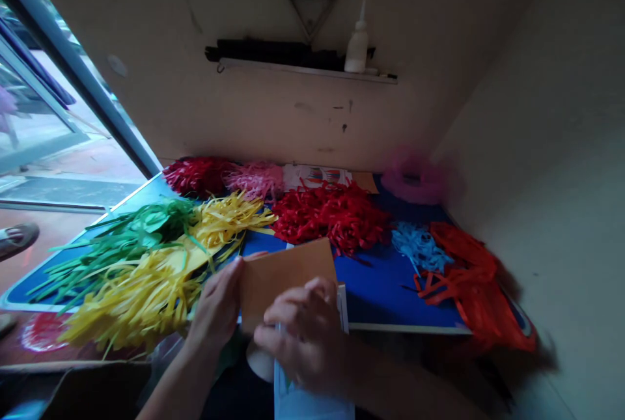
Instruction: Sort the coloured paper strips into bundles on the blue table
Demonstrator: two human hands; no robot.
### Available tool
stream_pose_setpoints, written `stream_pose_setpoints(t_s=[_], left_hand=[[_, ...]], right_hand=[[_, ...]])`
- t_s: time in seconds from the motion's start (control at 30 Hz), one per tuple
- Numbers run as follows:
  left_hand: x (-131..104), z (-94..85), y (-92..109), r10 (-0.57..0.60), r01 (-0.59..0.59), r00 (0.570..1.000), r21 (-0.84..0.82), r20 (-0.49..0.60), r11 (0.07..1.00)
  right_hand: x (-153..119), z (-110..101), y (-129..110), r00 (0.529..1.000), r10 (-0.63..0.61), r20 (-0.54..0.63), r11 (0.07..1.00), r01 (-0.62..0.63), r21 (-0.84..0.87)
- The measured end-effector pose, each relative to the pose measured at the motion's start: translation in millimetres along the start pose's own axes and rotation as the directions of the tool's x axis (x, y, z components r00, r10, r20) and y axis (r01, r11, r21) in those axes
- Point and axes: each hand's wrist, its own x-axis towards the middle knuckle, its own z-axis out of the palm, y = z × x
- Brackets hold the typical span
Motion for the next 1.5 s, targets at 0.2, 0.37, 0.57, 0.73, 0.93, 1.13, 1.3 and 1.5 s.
stream_pose_setpoints(t_s=[0.2, 0.37, 0.57, 0.73, 0.93, 1.13, 1.3, 1.5], left_hand=[[84, -14.1, 36, 0.553, -0.401, 0.79, 0.461, -0.264, 0.792], [72, 11.1, -1, 0.8, -0.51, 0.586, 0.826, 0.128, 0.241], [-9, 12.1, -57, 0.183, -0.779, 0.626, 0.595, 0.758, 0.199], [-48, 6.4, -30, 0.239, -0.916, 0.402, 0.385, 0.884, 0.117], [-82, 21.2, 1, 0.354, -0.91, 0.405, 0.411, 0.843, 0.062], [-105, 53.0, -44, 0.568, -0.768, 0.62, 0.568, 0.542, 0.296], [-101, 52.8, -76, 0.485, -0.742, 0.655, 0.615, 0.58, 0.266], [-101, 48.2, -76, 0.448, -0.739, 0.649, 0.65, 0.615, 0.177]], right_hand=[[-51, -25, 41, 0.827, 0.531, -0.184, 0.845, -0.503, 0.181], [-93, 4, 83, 0.635, 0.76, 0.139, 0.532, -0.73, 0.429], [-99, -9, 30, 0.579, 0.799, 0.164, 0.394, -0.709, 0.585], [-103, -35, -17, 0.619, 0.781, 0.081, 0.478, -0.676, 0.561], [-86, -81, -27, 0.719, 0.666, -0.201, 0.699, -0.505, 0.506], [-84, -85, -50, 0.531, 0.842, -0.099, 0.326, -0.354, 0.876], [-91, -36, -50, 0.28, 0.951, 0.134, -0.074, -0.214, 0.974], [-79, -33, -53, 0.212, 0.968, 0.132, -0.103, -0.14, 0.985]])
